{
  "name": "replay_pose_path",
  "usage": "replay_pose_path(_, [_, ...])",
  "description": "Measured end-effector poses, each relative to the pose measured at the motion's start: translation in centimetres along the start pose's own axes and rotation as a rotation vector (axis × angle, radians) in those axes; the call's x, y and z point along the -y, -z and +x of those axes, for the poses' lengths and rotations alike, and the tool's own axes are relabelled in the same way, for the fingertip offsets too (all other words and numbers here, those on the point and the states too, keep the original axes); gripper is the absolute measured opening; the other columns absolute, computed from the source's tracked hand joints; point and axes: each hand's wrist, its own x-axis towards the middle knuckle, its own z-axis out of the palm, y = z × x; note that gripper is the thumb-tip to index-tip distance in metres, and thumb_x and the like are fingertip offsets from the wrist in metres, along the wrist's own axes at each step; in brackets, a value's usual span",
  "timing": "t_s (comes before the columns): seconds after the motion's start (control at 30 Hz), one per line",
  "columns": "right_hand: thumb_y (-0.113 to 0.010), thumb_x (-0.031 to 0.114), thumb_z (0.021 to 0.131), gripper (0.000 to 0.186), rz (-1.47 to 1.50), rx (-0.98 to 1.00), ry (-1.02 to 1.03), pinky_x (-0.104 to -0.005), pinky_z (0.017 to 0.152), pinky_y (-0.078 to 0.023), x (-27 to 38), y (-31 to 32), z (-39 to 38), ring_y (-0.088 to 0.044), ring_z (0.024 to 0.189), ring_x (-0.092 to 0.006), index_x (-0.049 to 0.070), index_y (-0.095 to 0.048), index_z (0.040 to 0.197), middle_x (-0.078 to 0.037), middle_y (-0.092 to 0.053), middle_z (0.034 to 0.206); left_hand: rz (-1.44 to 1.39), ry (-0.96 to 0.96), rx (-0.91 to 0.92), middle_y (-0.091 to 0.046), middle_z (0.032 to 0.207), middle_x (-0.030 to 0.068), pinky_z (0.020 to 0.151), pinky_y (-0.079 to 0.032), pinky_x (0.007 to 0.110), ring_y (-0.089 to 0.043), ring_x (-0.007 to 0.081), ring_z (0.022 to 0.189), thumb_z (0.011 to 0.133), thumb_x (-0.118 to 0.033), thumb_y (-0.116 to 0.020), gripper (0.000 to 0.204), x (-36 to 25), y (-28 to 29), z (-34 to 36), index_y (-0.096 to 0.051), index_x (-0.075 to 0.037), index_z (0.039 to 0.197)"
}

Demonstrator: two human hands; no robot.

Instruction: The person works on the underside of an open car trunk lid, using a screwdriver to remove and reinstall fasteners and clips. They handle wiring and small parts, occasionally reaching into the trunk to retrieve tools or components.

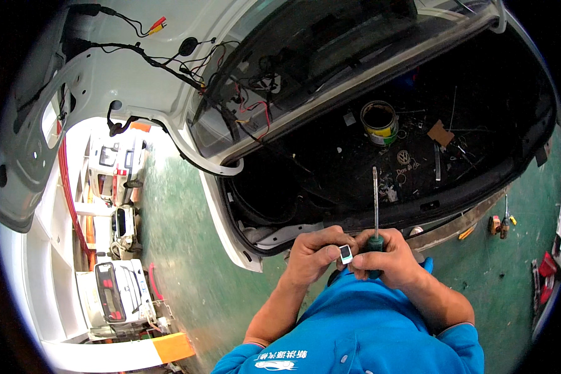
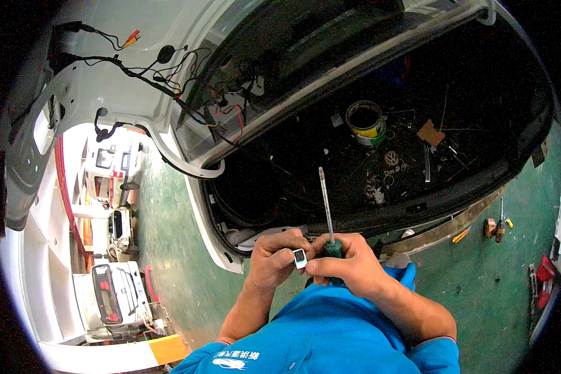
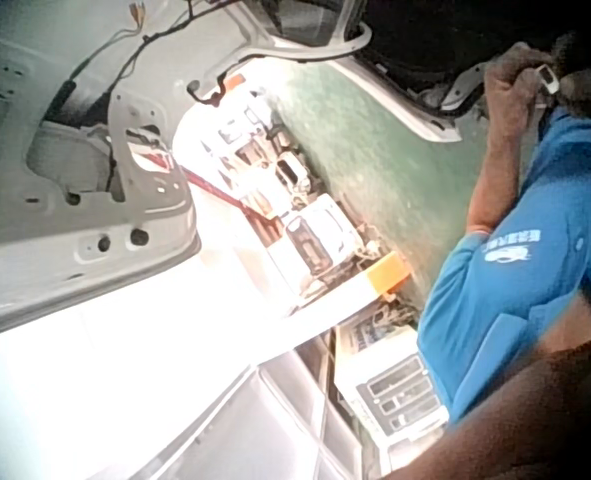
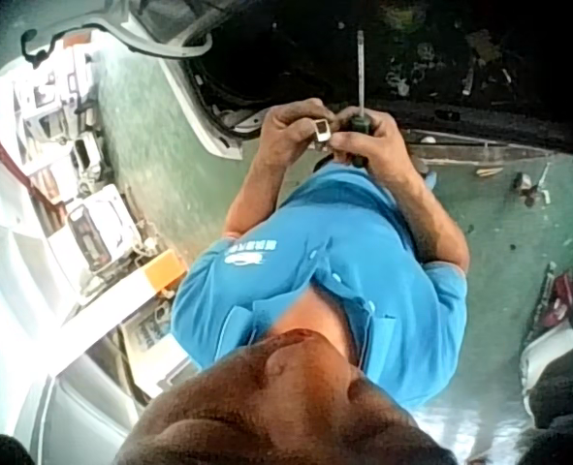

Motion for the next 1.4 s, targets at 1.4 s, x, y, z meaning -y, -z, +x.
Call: replay_pose_path(1.4, [-0.070, 0.005, 0.083, 0.012, 0.179, -0.025, -0.001, -0.0273, 0.056, -0.047, -0.6, -1.4, 1.0, -0.059, 0.062, -0.0149, -0.003, -0.066, 0.091, -0.009, -0.063, 0.073, -0.320, -0.170, 0.013, -0.059, 0.116, 0.0186, 0.083, -0.054, 0.033, -0.062, 0.0206, 0.099, 0.085, -0.018, -0.075, 0.031, 1.1, 0.7, 0.5, -0.062, -0.003, 0.109])
